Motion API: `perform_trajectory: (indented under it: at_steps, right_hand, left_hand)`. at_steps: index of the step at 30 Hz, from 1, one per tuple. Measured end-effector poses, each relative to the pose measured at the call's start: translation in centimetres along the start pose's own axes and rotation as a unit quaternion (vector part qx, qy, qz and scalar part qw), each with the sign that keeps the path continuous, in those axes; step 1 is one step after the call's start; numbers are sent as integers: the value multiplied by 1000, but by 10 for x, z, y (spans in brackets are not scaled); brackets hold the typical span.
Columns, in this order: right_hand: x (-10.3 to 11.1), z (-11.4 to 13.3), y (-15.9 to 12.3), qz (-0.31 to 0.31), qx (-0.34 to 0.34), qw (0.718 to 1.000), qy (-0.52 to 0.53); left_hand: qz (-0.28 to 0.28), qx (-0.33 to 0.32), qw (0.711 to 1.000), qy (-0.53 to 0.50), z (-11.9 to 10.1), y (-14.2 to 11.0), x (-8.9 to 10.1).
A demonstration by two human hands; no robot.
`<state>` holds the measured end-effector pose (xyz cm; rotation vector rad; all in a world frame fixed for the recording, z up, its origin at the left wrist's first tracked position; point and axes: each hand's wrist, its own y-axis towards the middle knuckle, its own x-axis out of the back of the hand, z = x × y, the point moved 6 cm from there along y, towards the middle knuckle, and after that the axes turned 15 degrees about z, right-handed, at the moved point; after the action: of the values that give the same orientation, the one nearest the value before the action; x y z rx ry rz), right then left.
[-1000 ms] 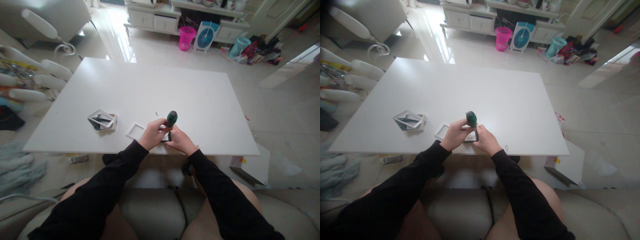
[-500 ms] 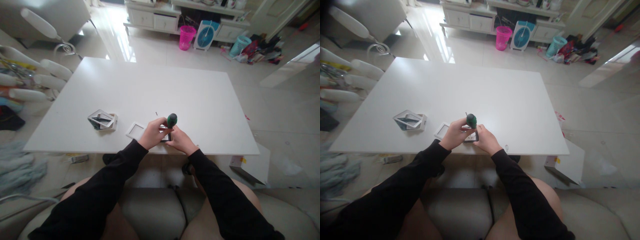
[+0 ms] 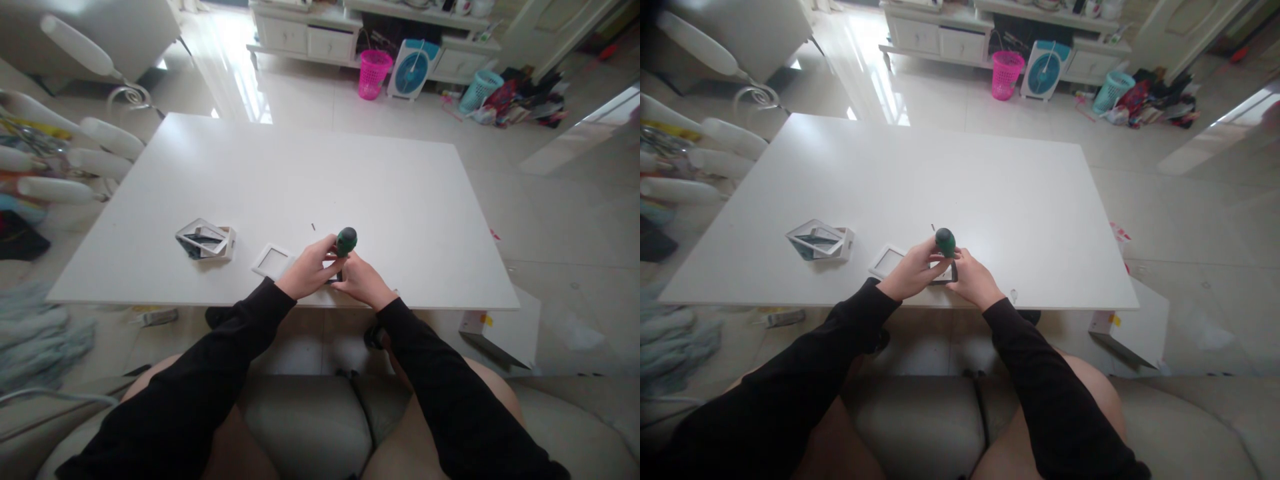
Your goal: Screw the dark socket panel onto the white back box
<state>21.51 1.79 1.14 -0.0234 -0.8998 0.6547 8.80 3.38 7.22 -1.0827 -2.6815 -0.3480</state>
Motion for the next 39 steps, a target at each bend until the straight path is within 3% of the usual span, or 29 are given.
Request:
perform_trajectory:
  at_steps: [6, 25, 33, 39]
  right_hand:
    - [-4, -6, 2, 21, -18, 1000, -7]
    - [-1, 1, 1, 9, -7, 1000, -10]
    - [-1, 3, 0, 12, -12, 1000, -22]
    - [2, 5, -2, 17, -39, 998, -40]
  left_hand:
    - [-35, 7, 999, 10, -1, -1, 2]
    - [10, 1, 998, 61, 0, 2, -2]
    - [-2, 27, 998, 51, 6, 1, -5]
    - [-41, 41, 997, 43, 11, 0, 0]
